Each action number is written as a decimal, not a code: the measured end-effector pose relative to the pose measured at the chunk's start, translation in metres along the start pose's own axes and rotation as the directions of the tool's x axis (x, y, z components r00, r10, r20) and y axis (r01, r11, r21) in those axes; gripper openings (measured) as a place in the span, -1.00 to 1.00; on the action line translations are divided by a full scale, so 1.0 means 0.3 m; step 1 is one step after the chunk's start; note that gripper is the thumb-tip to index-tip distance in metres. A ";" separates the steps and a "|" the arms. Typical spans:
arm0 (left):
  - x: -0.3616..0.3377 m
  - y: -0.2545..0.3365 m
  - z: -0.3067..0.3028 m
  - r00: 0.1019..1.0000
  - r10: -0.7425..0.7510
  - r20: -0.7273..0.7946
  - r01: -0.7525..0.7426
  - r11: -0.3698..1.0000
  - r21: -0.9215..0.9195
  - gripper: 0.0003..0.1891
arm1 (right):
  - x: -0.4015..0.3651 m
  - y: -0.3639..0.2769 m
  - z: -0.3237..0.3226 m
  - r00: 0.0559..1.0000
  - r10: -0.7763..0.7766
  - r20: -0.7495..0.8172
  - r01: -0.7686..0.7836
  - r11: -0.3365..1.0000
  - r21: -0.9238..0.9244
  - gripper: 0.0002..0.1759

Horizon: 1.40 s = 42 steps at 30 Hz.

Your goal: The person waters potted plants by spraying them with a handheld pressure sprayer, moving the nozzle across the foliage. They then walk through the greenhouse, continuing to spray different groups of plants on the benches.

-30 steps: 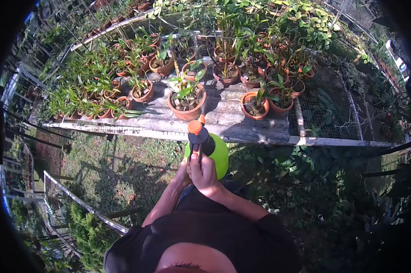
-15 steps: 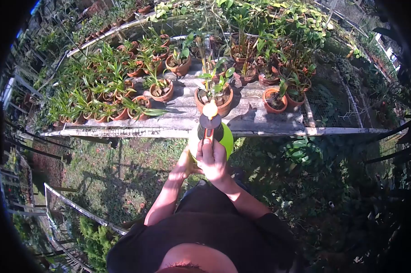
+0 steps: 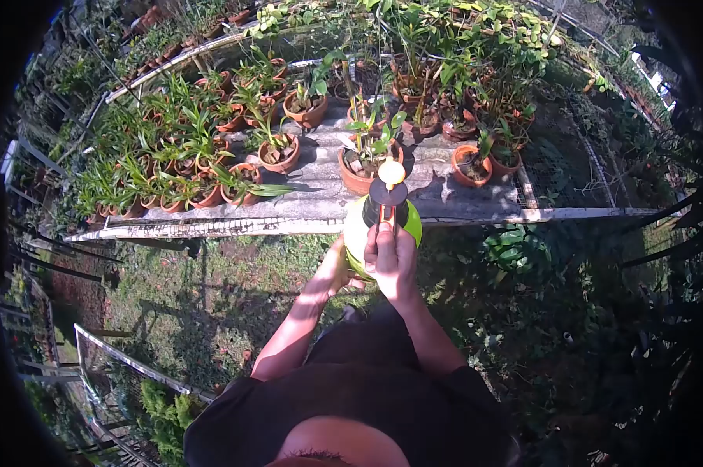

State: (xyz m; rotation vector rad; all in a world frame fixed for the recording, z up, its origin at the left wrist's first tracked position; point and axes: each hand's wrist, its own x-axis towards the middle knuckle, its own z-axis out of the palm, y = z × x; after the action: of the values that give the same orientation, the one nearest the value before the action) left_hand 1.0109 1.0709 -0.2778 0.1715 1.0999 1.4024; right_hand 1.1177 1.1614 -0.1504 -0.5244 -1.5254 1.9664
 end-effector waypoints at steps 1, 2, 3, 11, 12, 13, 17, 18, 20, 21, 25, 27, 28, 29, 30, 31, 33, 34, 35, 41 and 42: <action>0.009 0.001 0.009 1.000 0.009 0.029 -0.009 1.000 0.004 -0.25 | 0.003 -0.007 -0.018 1.000 0.026 -0.007 -0.026 1.000 -0.008 -0.63; 0.017 -0.011 0.015 0.999 0.028 0.038 -0.027 0.999 -0.041 -0.28 | 0.001 -0.016 -0.034 0.999 0.051 -0.014 -0.051 0.999 -0.015 -0.62; 0.026 -0.019 0.021 0.999 -0.005 0.039 0.008 0.997 -0.075 -0.29 | -0.001 -0.025 -0.050 0.997 0.078 -0.021 -0.078 0.997 -0.022 -0.61; 0.099 -0.101 0.050 0.965 -0.212 0.152 0.229 0.968 -0.100 -0.28 | -0.011 -0.037 -0.210 0.986 0.158 0.059 -0.156 0.987 -0.040 -0.59; 0.106 -0.095 0.076 0.959 -0.231 0.163 0.248 0.964 -0.095 -0.28 | -0.004 -0.042 -0.233 0.979 0.197 0.048 -0.195 0.980 -0.040 -0.59; 0.123 -0.092 0.098 0.954 -0.244 0.174 0.262 0.961 -0.091 -0.27 | 0.008 -0.043 -0.258 0.978 0.202 0.051 -0.200 0.979 -0.035 -0.59; 0.225 -0.098 0.160 0.942 -0.277 0.191 0.304 0.944 -0.131 -0.23 | 0.079 -0.093 -0.347 0.970 0.237 0.051 -0.238 0.971 0.010 -0.61; 0.252 -0.096 0.184 0.954 -0.264 0.143 0.280 0.953 -0.112 -0.20 | 0.097 -0.106 -0.368 0.968 0.248 0.028 -0.249 0.968 0.022 -0.61; 0.329 -0.077 0.230 0.968 -0.219 0.124 0.238 0.958 -0.164 -0.23 | 0.136 -0.126 -0.435 0.972 0.230 0.039 -0.232 0.971 0.050 -0.61; 0.364 -0.057 0.254 0.974 -0.197 0.111 0.215 0.958 -0.189 -0.24 | 0.156 -0.131 -0.465 0.976 0.212 0.057 -0.215 0.976 0.045 -0.61; 0.468 0.025 0.354 0.989 -0.102 0.105 0.115 0.986 -0.123 -0.33 | 0.245 -0.162 -0.567 0.975 0.177 0.131 -0.183 0.982 0.034 -0.59; 0.509 0.020 0.384 0.994 -0.077 0.075 0.085 0.990 -0.111 -0.32 | 0.286 -0.166 -0.612 0.971 0.173 0.164 -0.178 0.984 0.021 -0.59; 0.532 0.001 0.381 0.994 -0.083 0.072 0.091 0.990 -0.110 -0.32 | 0.304 -0.156 -0.642 0.967 0.169 0.189 -0.173 0.985 0.001 -0.61; 0.545 -0.018 0.384 0.994 -0.090 0.068 0.097 0.989 -0.110 -0.31 | 0.319 -0.158 -0.662 0.949 0.224 0.220 -0.236 0.971 0.030 -0.63; 0.542 -0.025 0.403 0.991 -0.137 0.012 0.137 0.985 -0.100 -0.24 | 0.333 -0.163 -0.680 0.927 0.278 0.253 -0.301 0.952 0.055 -0.64; 0.543 -0.022 0.418 0.983 -0.182 0.001 0.181 0.978 -0.108 -0.29 | 0.343 -0.166 -0.697 0.899 0.331 0.286 -0.365 0.928 0.075 -0.66; 0.540 -0.004 0.451 0.964 -0.265 -0.017 0.261 0.958 -0.122 -0.38 | 0.361 -0.159 -0.720 0.865 0.373 0.336 -0.413 0.909 0.055 -0.69; 0.559 -0.037 0.444 0.962 -0.267 -0.057 0.257 0.956 -0.142 -0.38 | 0.369 -0.161 -0.726 0.845 0.400 0.355 -0.442 0.896 0.043 -0.69; 0.562 -0.043 0.450 0.963 -0.262 -0.059 0.251 0.956 -0.152 -0.39 | 0.376 -0.161 -0.734 0.824 0.427 0.374 -0.471 0.882 0.031 -0.70; 0.599 -0.045 0.495 0.958 -0.276 -0.077 0.279 0.960 0.035 -0.14 | 0.417 -0.140 -0.790 0.810 0.468 0.353 -0.518 0.854 0.056 -0.69; 0.642 -0.097 0.449 0.966 -0.250 -0.060 0.251 0.968 0.004 -0.17 | 0.424 -0.147 -0.794 0.824 0.463 0.325 -0.505 0.861 0.054 -0.68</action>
State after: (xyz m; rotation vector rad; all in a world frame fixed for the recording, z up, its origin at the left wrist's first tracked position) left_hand 1.0842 1.2912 -0.3242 -0.0021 1.1361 1.1808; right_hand 1.1816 1.4269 -0.1651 -0.6221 -1.5205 2.6325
